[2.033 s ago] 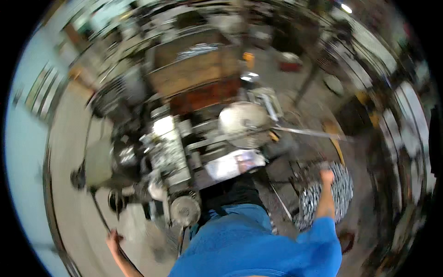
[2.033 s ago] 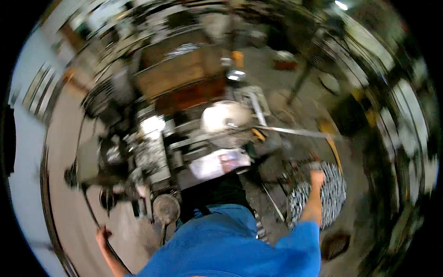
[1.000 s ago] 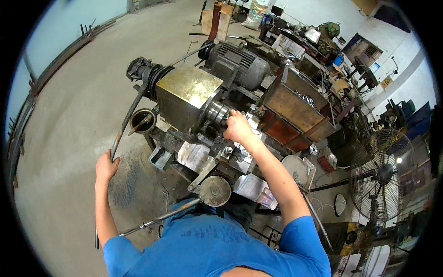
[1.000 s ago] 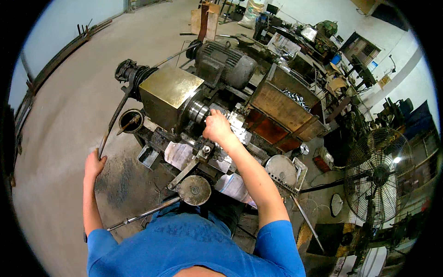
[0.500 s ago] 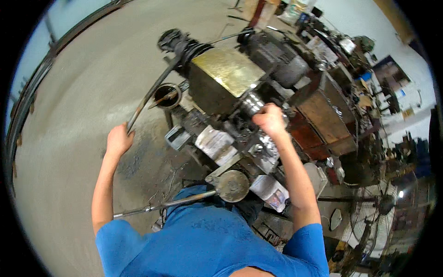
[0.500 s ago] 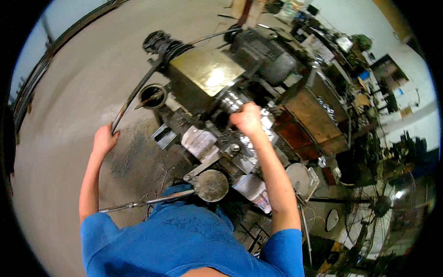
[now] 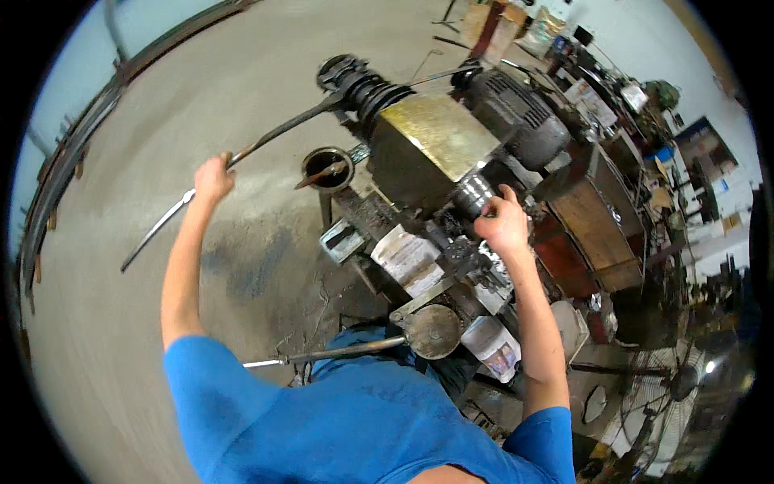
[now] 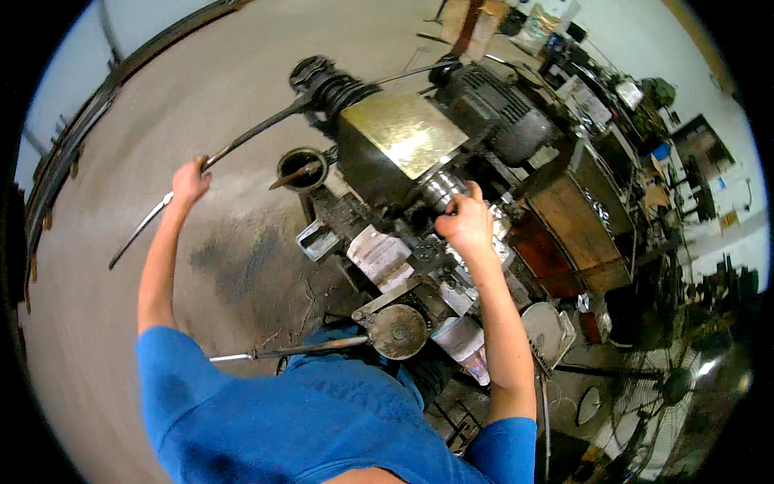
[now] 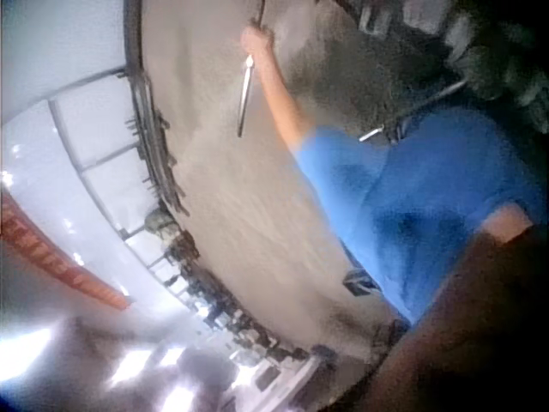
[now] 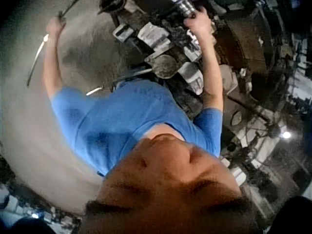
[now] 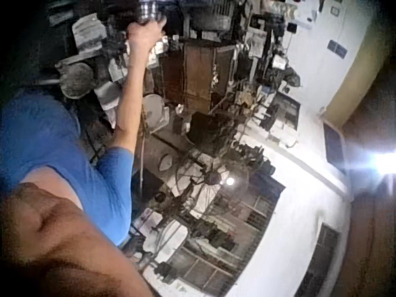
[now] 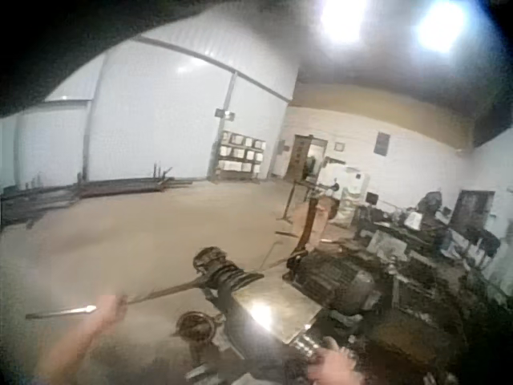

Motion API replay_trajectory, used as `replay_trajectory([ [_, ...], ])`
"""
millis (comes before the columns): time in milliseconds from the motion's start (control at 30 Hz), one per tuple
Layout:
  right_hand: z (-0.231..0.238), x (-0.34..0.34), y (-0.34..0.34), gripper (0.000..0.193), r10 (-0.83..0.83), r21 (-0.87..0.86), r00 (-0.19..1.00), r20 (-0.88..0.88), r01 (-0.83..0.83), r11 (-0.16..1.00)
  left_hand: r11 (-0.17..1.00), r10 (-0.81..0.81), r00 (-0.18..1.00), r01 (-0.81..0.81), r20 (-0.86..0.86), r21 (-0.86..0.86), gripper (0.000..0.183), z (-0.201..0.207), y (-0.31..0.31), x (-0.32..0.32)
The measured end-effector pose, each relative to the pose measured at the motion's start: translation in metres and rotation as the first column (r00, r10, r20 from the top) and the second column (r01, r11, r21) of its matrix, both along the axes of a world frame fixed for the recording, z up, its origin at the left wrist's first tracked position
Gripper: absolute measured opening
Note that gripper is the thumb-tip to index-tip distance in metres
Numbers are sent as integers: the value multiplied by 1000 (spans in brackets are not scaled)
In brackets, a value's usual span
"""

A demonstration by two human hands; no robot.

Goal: The person operates a metal lathe, pulling levers to engage the machining process on metal components and placing finished pieces into a basket.

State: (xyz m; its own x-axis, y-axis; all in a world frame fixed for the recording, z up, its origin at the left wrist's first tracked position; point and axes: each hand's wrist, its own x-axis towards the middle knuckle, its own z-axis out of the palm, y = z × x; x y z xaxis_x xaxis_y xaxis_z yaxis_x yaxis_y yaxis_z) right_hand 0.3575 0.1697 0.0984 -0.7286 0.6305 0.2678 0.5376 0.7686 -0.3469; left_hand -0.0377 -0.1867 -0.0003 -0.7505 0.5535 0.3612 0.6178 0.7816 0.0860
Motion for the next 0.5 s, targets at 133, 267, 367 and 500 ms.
replay_trajectory([
  [133, 14, 50, -7, 22, 69, 47, 957, -283, -58, 997, 737, -60, 998, 41, 5, 675, 23, -61, 47, 81],
  [267, 19, 122, -16, 22, -42, -16, 945, -323, 39, 999, 971, -227, 763, 133, 606, 196, 45, -142, 101, 148],
  [367, 7, 190, -23, 23, -171, -32, 946, -276, 168, 985, 874, -353, 826, 459, 439, -161, 29, -168, 130, 153],
  [500, -31, 293, -20, 28, -447, -138, 880, -160, 429, 893, 595, -511, 818, 558, 264, -579, 23, -167, 149, 110],
])
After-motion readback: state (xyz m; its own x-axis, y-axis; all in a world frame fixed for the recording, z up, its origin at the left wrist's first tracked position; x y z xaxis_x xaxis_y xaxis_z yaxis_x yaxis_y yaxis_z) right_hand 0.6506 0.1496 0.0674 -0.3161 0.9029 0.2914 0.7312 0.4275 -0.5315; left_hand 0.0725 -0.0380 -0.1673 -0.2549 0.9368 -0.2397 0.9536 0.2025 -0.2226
